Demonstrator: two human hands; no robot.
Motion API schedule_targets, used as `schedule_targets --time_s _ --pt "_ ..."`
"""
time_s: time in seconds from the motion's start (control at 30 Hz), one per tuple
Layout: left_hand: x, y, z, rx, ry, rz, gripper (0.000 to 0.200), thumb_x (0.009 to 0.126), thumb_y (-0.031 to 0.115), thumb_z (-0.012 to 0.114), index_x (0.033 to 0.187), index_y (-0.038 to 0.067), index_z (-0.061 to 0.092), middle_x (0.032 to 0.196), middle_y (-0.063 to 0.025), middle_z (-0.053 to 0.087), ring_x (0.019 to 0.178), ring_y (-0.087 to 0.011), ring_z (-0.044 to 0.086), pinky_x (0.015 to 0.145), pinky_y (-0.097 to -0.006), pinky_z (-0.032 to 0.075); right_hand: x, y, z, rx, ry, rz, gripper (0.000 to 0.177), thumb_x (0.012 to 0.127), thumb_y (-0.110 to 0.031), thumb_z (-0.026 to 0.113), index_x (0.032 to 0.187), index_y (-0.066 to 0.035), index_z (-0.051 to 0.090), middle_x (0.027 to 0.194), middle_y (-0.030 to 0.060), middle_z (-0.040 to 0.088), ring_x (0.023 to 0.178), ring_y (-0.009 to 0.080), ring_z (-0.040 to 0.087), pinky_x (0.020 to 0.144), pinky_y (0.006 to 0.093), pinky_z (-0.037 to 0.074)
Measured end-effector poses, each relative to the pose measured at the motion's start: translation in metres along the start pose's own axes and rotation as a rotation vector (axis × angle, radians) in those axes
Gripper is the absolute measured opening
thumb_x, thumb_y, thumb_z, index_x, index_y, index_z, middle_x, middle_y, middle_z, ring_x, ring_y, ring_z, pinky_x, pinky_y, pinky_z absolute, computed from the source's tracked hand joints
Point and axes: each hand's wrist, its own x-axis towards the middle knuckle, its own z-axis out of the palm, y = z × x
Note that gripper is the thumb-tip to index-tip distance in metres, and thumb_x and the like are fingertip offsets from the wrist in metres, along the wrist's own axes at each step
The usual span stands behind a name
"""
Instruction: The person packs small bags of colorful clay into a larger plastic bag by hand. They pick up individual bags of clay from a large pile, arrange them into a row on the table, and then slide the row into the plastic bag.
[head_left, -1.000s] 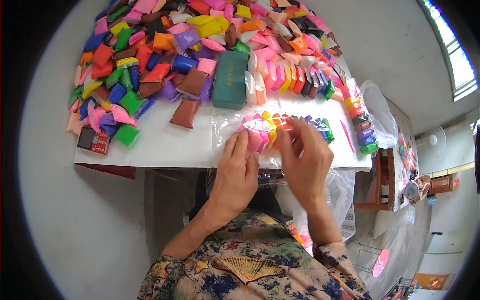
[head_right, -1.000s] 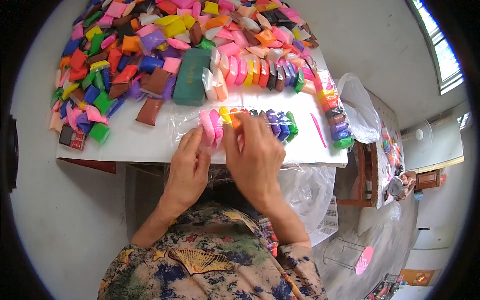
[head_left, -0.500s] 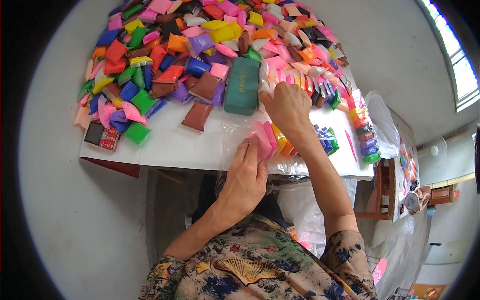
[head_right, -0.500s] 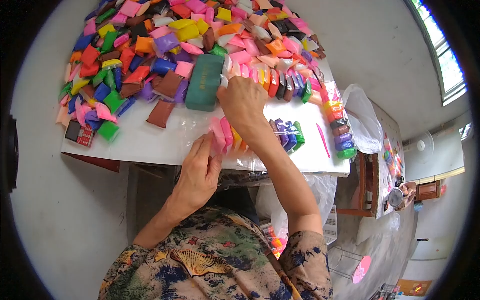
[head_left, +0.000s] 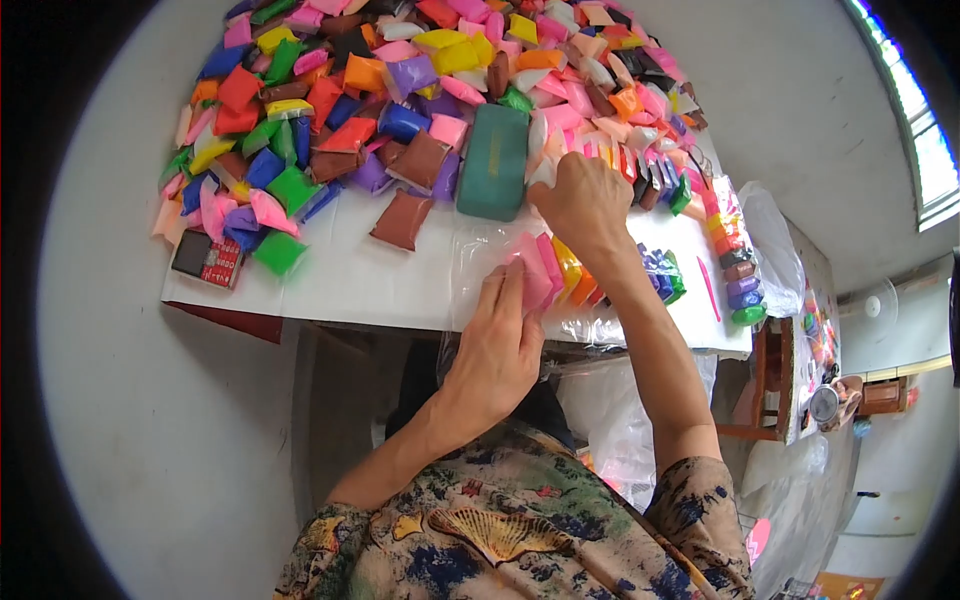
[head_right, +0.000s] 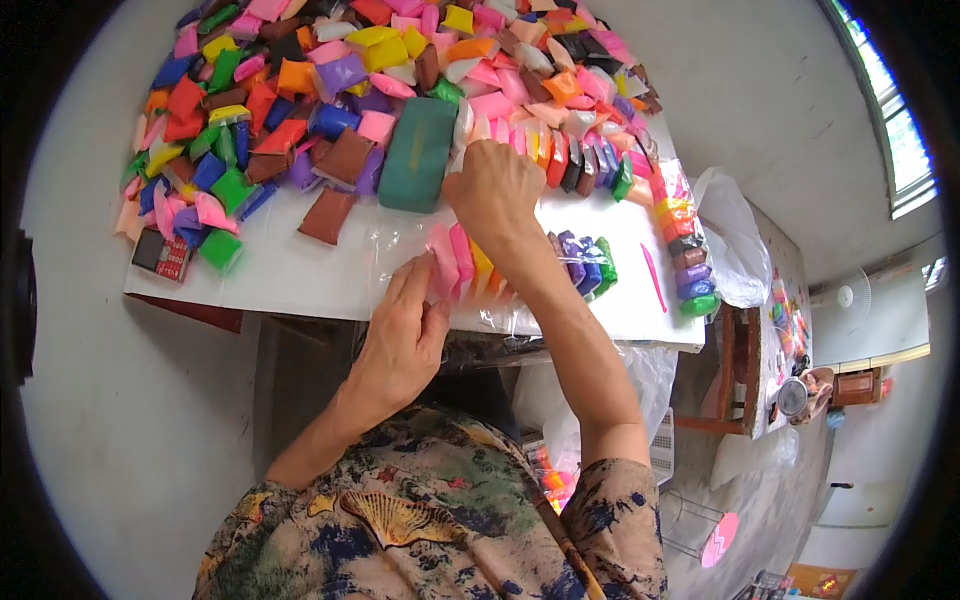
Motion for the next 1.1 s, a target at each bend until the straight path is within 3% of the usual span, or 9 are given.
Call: schedule_targets --time_s 0.2,0.27,0.37,0.43,0.57,0.77,0.97,1.07,1.1 --pt "0.001 -0.001 0.004 -0.036 0.030 0.029 0.048 0.091 -0.001 0.046 0.138 -0.010 0.039 0.131 -0.0322 0.048 0.122 -0.0467 0.049 0.105 -0.0456 0.040 -0.021 0.002 -0.027 0.036 0.239 0.133 0.032 0.074 -0.025 0.068 0.091 0.002 0.067 0.083 0.0188 0.071 0.072 0.0358 0.070 0.072 0.0467 0.053" --pt "0.001 -0.003 0.003 -0.080 0.049 0.079 0.049 0.092 -0.002 0.045 0.139 -0.009 0.039 0.131 -0.0319 0.049 0.123 -0.0460 0.048 0.105 -0.0453 0.039 -0.046 0.004 -0.045 0.161 0.427 0.050 0.034 0.076 -0.025 0.069 0.096 0.002 0.064 0.081 0.0172 0.070 0.062 0.0296 0.067 0.063 0.0420 0.052" --pt "0.001 -0.010 -0.003 -0.005 -0.022 0.114 0.062 0.089 -0.005 0.047 0.146 -0.011 0.024 0.131 -0.0342 0.044 0.118 -0.0512 0.047 0.101 -0.0492 0.042 -0.112 -0.005 -0.066 0.699 0.412 0.080 0.031 0.078 -0.017 0.075 0.100 0.002 0.064 0.073 0.0074 0.065 0.055 0.0119 0.056 0.052 0.0274 0.045" --pt "0.000 -0.005 -0.007 -0.091 -0.107 -0.054 0.061 0.089 -0.006 0.045 0.146 -0.010 0.024 0.130 -0.0342 0.044 0.120 -0.0515 0.045 0.102 -0.0500 0.040 -0.136 -0.011 -0.059 0.891 0.326 0.121 0.034 0.080 -0.014 0.076 0.107 0.002 0.063 0.072 0.0014 0.062 0.058 0.0044 0.052 0.050 0.0212 0.041" --pt "-0.003 -0.007 -0.003 -0.165 -0.047 -0.112 0.059 0.092 -0.008 0.040 0.149 0.000 0.031 0.132 -0.0236 0.052 0.110 -0.0305 0.060 0.087 -0.0367 0.052 -0.157 -0.024 -0.037 1.243 0.239 0.187 0.038 0.087 -0.005 0.071 0.120 0.006 0.055 0.096 0.0083 0.068 0.075 0.0071 0.062 0.057 0.0192 0.048" --pt "-0.006 -0.006 -0.010 -0.465 -0.062 -0.220 0.067 0.091 -0.013 0.041 0.154 0.005 0.027 0.138 -0.0153 0.052 0.119 -0.0195 0.056 0.098 -0.0341 0.049 -0.170 -0.018 -0.027 1.166 0.192 0.233 0.037 0.086 -0.008 0.072 0.118 0.005 0.057 0.085 0.0036 0.067 0.069 0.0046 0.059 0.056 0.0182 0.046" --pt "-0.010 -0.005 -0.014 -0.702 -0.072 -0.327 0.064 0.094 -0.010 0.043 0.154 0.002 0.026 0.139 -0.0144 0.050 0.125 -0.0197 0.051 0.105 -0.0345 0.044 -0.170 -0.014 -0.003 1.103 0.226 0.248 0.039 0.084 -0.010 0.075 0.115 0.005 0.059 0.076 0.0030 0.064 0.057 0.0029 0.051 0.050 0.0209 0.042" --pt "-0.020 0.004 -0.014 -0.618 -0.003 -0.290 0.062 0.094 -0.006 0.048 0.153 0.000 0.028 0.139 -0.0175 0.050 0.124 -0.0248 0.054 0.102 -0.0344 0.046 -0.171 -0.014 0.008 0.992 0.269 0.231 0.040 0.081 -0.011 0.076 0.114 0.004 0.060 0.075 0.0044 0.063 0.052 0.0054 0.048 0.047 0.0234 0.040" --pt "-0.025 0.009 -0.017 -0.369 -0.016 -0.184 0.062 0.093 -0.004 0.050 0.151 -0.002 0.029 0.135 -0.0207 0.050 0.121 -0.0296 0.055 0.100 -0.0363 0.047 -0.170 -0.015 0.009 0.948 0.301 0.203 0.040 0.080 -0.011 0.077 0.113 0.003 0.060 0.076 0.0052 0.063 0.051 0.0068 0.049 0.046 0.0243 0.040"
